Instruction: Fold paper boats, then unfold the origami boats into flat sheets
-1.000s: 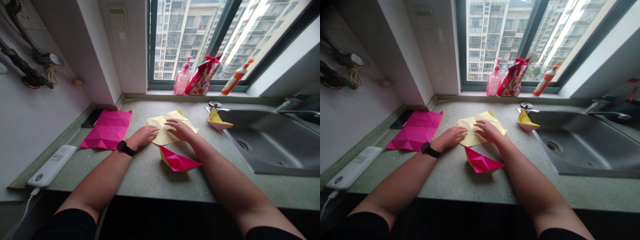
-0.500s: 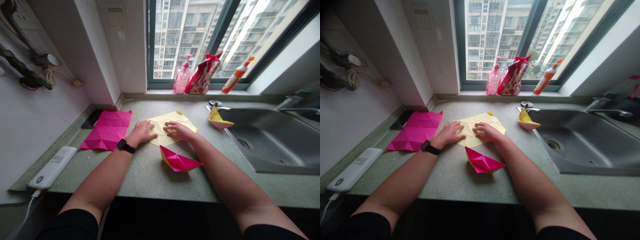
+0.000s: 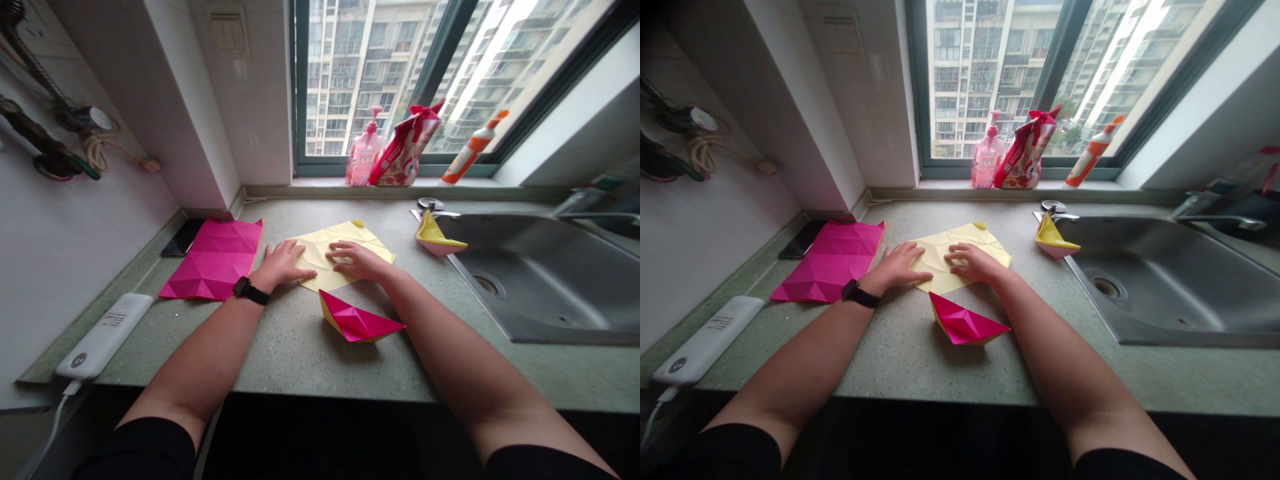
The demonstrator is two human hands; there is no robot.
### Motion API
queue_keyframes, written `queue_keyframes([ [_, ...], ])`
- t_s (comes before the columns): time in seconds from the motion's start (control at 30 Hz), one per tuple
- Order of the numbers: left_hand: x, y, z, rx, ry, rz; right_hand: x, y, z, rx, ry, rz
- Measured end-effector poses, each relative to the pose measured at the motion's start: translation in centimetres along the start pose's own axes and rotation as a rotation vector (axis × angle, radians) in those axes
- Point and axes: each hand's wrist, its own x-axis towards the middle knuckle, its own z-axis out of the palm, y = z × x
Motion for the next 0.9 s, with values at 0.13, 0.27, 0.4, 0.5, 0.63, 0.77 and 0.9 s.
queue_keyframes([
  [0.13, 0.0, 0.2, 0.1, 0.01, -0.027, 0.014, 0.0, -0.1, 0.0, 0.014, 0.017, 0.006],
  [0.27, 0.0, -0.3, -0.5, -0.003, -0.131, 0.023, 0.0, -0.1, 0.0, 0.023, 0.021, -0.005],
  [0.4, 0.1, -1.1, -1.2, 0.002, -0.273, 0.062, -0.1, 0.0, -0.3, 0.013, 0.026, -0.02],
  [0.5, 0.0, -1.2, -1.1, 0.023, -0.285, 0.067, -0.1, -0.3, -0.2, -0.04, 0.013, -0.017],
  [0.63, -0.2, -0.9, -0.6, 0.058, -0.249, 0.042, 0.6, -2.2, 1.4, -0.108, 0.015, -0.036],
  [0.77, -0.2, -1.0, -0.4, 0.077, -0.288, 0.052, 2.0, -4.0, 3.7, -0.17, -0.055, -0.077],
  [0.9, 0.0, -1.4, -0.3, 0.08, -0.299, 0.066, 3.1, -2.0, 3.7, -0.241, -0.077, 0.079],
])
